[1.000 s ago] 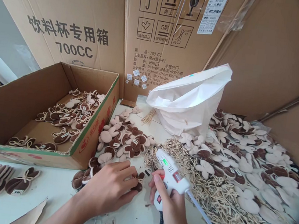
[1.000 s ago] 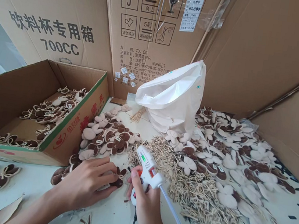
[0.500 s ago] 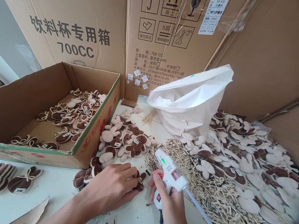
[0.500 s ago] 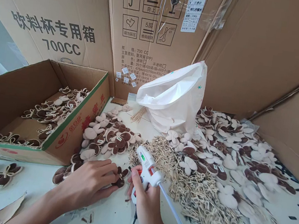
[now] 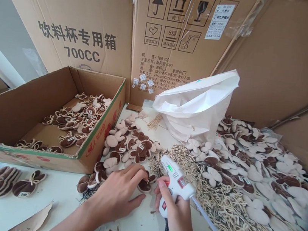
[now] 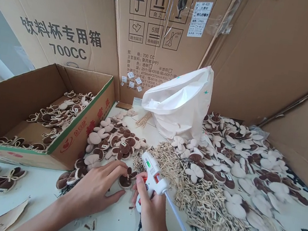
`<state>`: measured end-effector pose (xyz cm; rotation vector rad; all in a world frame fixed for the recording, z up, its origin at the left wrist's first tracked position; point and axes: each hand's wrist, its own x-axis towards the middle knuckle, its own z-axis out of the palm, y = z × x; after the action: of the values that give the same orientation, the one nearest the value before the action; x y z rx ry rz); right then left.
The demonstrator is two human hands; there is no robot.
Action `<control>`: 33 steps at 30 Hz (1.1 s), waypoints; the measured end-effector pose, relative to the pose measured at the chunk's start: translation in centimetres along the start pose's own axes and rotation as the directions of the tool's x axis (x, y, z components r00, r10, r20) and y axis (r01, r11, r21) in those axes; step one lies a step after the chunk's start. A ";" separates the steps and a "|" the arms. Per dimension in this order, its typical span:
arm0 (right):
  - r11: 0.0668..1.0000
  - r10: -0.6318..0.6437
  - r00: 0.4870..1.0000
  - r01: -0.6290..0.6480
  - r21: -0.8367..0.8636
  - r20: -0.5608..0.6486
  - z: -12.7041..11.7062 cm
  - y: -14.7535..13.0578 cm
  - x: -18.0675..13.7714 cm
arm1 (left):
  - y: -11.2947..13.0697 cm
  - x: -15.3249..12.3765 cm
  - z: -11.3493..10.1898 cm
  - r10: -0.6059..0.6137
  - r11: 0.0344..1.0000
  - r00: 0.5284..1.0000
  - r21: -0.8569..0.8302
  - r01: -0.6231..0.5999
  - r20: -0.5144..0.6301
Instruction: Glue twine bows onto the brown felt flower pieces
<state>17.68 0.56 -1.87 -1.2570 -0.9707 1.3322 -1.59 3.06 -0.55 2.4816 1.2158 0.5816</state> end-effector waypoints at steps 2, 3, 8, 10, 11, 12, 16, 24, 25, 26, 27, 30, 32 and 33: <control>1.000 -0.001 1.000 0.001 0.002 -0.002 0.0 -0.1 0.0 | 0.1 0.0 0.2 -0.034 0.998 0.999 -0.043 0.035 0.005; 1.000 0.001 1.000 -0.001 0.005 -0.003 0.0 -0.1 0.0 | 0.2 0.0 0.3 -0.061 0.996 0.998 -0.062 0.061 0.005; 1.000 -0.003 1.000 0.003 0.019 0.006 0.1 -0.1 0.0 | 0.5 0.0 1.1 -0.244 0.966 0.969 -0.101 0.239 -0.047; 1.000 -0.004 1.000 0.004 0.014 0.011 0.0 -0.1 0.0 | 0.6 0.0 1.2 -0.283 0.954 0.958 -0.114 0.276 -0.048; 1.000 0.001 1.000 -0.001 0.012 0.012 0.1 -0.1 0.0 | 0.6 0.0 1.1 -0.291 0.951 0.956 -0.124 0.284 -0.041; 1.000 0.008 1.000 -0.008 0.011 0.012 0.1 -0.1 0.0 | 0.6 0.0 1.1 -0.295 0.948 0.955 -0.137 0.288 -0.033; 1.000 0.026 1.000 -0.026 0.015 0.009 0.2 -0.2 0.0 | 0.5 0.0 1.0 -0.308 0.938 0.951 -0.173 0.301 -0.009; 0.999 0.042 0.999 -0.042 0.016 -0.017 0.4 -0.4 -0.2 | 0.5 0.0 1.0 -0.346 0.923 0.938 -0.181 0.338 -0.015; 0.999 0.041 0.999 -0.040 0.019 -0.029 0.5 -0.5 -0.3 | 0.6 0.1 0.9 -0.334 0.930 0.943 -0.170 0.326 -0.016; 0.999 0.039 0.998 -0.038 0.024 -0.040 0.6 -0.6 -0.3 | 0.6 0.1 0.8 -0.320 0.937 0.947 -0.154 0.313 -0.018; 0.999 0.040 0.998 -0.039 0.030 -0.048 0.7 -0.8 -0.4 | 0.7 0.1 0.8 -0.307 0.944 0.952 -0.138 0.301 -0.021; 0.999 0.044 0.997 -0.042 0.034 -0.061 0.9 -1.1 -0.5 | 0.8 0.2 0.6 -0.290 0.950 0.956 -0.130 0.283 -0.044; 0.999 0.044 0.997 -0.042 0.029 -0.067 1.0 -1.2 -0.5 | 0.8 0.2 0.5 -0.307 0.938 0.951 -0.183 0.293 -0.049; 0.999 0.046 0.997 -0.044 0.029 -0.068 1.0 -1.2 -0.5 | 0.7 0.2 0.4 -0.326 0.923 0.944 -0.229 0.309 -0.043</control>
<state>16.87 0.33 -0.48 -1.3021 -0.8782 1.3236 -0.76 2.78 -0.52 2.0401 1.4608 0.6889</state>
